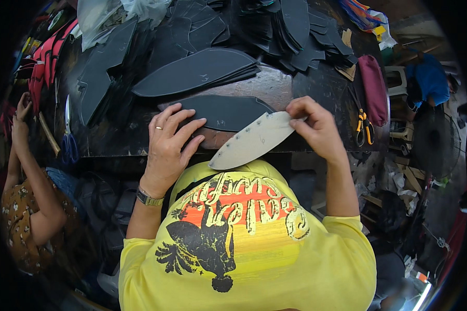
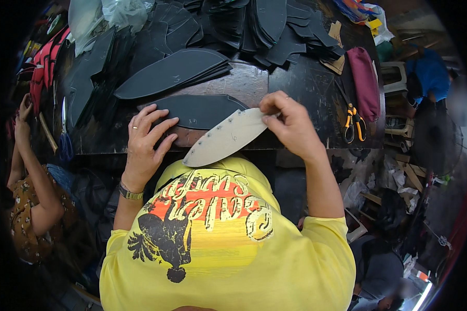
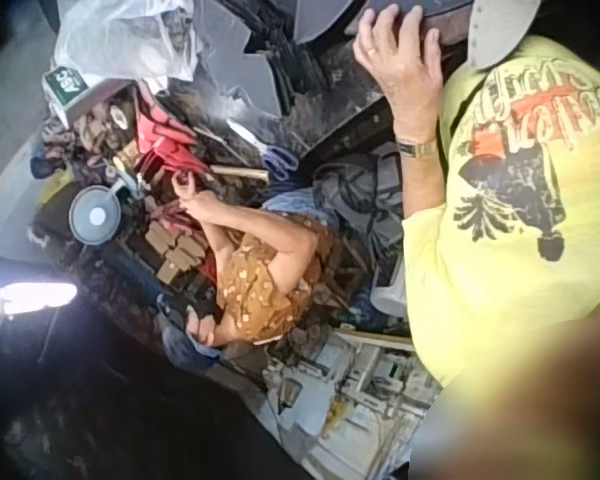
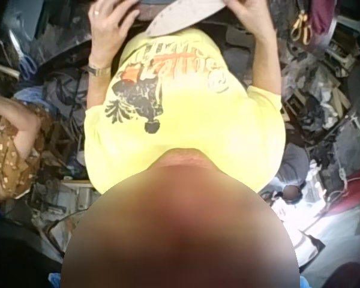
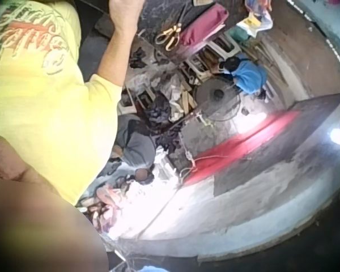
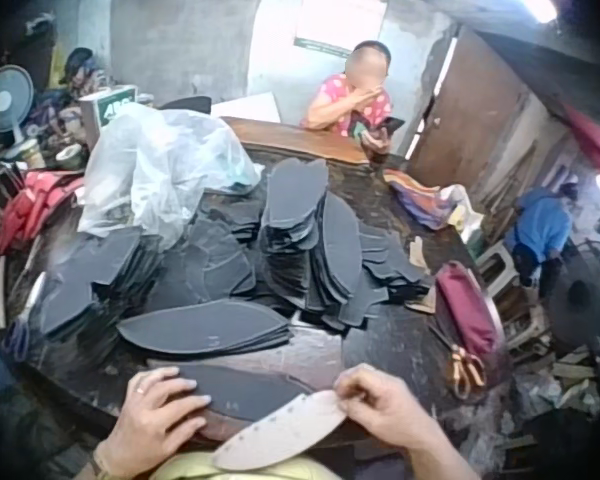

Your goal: The person repeatedly places a template on black sheet material, marks around it with a pencil, and stacks the marked pieces. They also pack some finished pieces into a plastic bag.

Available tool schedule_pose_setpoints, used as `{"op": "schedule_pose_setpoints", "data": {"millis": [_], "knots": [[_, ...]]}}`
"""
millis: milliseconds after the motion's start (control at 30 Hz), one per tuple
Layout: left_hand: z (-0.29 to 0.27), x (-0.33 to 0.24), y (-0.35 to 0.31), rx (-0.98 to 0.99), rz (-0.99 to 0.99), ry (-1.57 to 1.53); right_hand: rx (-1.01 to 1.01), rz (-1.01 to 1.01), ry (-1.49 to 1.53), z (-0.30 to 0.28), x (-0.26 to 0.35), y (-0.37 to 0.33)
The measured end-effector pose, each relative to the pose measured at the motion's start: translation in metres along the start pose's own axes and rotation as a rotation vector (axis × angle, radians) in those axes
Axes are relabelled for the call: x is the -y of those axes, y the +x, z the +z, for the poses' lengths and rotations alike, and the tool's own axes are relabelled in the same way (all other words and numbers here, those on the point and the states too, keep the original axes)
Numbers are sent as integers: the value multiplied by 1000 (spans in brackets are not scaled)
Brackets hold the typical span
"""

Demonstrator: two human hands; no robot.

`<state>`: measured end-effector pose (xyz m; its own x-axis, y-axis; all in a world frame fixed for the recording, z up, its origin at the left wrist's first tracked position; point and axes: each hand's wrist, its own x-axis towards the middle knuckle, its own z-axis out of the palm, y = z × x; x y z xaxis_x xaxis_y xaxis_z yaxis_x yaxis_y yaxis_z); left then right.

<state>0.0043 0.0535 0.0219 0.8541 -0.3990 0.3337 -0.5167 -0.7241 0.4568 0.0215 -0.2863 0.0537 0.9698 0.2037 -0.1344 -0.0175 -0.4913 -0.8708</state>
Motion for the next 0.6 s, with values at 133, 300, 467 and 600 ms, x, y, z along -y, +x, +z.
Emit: {"op": "schedule_pose_setpoints", "data": {"millis": [133, 300, 467, 600], "knots": [[5, -4, -4, -39, -79, -59, 22, -1, -57, 1, -2, -7], [2, -3, 2, -2, -98, -28, 152, -29, -178, -29, 12, -9], [-2, -1, 3, 23, -97, -17, 60, 19, 609, -37, 26, -13], [-1, 2, -1, 27, -67, -4, -4, 152, 409, 11, 13, 4]]}}
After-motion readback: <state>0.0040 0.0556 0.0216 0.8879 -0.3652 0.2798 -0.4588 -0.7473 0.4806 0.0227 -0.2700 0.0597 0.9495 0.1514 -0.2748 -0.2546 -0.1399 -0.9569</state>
